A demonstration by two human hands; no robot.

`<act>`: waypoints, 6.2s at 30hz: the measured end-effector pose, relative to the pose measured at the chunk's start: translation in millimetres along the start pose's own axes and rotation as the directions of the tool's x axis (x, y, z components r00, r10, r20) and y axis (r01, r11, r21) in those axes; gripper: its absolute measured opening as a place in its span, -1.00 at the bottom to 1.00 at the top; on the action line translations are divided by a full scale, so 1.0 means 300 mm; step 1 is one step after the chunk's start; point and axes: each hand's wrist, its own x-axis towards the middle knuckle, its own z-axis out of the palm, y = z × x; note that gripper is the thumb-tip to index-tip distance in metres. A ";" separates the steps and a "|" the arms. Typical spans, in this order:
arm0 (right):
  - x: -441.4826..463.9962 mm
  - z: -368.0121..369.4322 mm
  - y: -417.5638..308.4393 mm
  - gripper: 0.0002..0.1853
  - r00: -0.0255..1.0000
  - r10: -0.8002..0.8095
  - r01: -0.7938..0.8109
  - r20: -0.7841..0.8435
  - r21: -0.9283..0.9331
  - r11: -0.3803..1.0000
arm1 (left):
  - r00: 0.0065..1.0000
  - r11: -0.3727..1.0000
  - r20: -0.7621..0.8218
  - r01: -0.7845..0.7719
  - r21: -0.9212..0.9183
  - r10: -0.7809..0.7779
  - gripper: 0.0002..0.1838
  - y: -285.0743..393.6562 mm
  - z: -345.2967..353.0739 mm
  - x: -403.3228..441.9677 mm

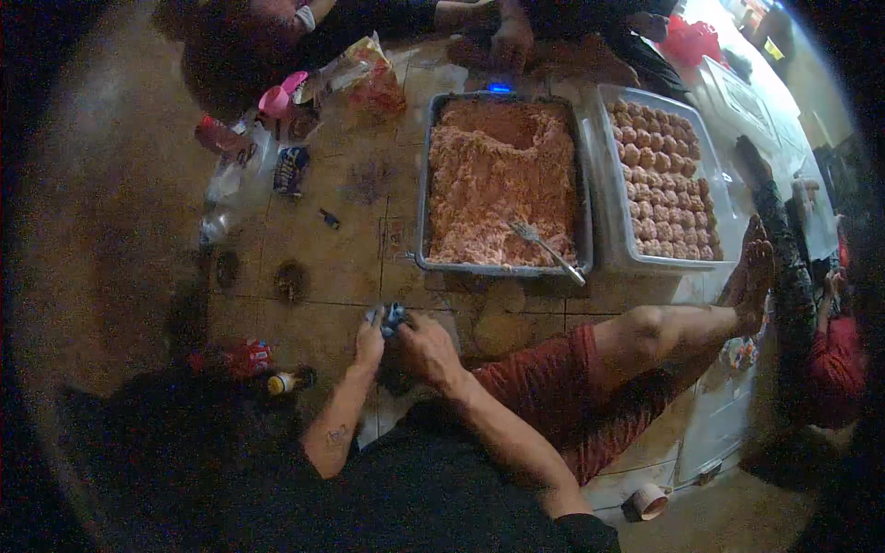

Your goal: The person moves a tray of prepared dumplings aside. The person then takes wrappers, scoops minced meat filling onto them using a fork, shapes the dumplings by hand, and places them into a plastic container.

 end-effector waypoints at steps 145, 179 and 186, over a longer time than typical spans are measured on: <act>-0.357 -1.625 1.039 -0.55 0.518 0.296 -0.795 -0.803 -0.325 0.512 | 0.652 0.686 0.263 -0.726 -0.056 0.711 -0.39 1.244 0.984 0.141; -0.127 -0.903 0.042 -0.62 0.716 0.429 -0.344 -0.551 0.256 0.903 | 0.785 0.665 -0.225 -0.612 -0.428 0.578 -0.76 0.441 -0.188 0.152; -0.074 -0.647 0.008 -0.65 0.785 0.441 -0.241 -0.434 0.443 0.864 | 0.526 0.641 -0.499 -0.764 0.077 0.688 -0.72 -0.223 -0.413 0.483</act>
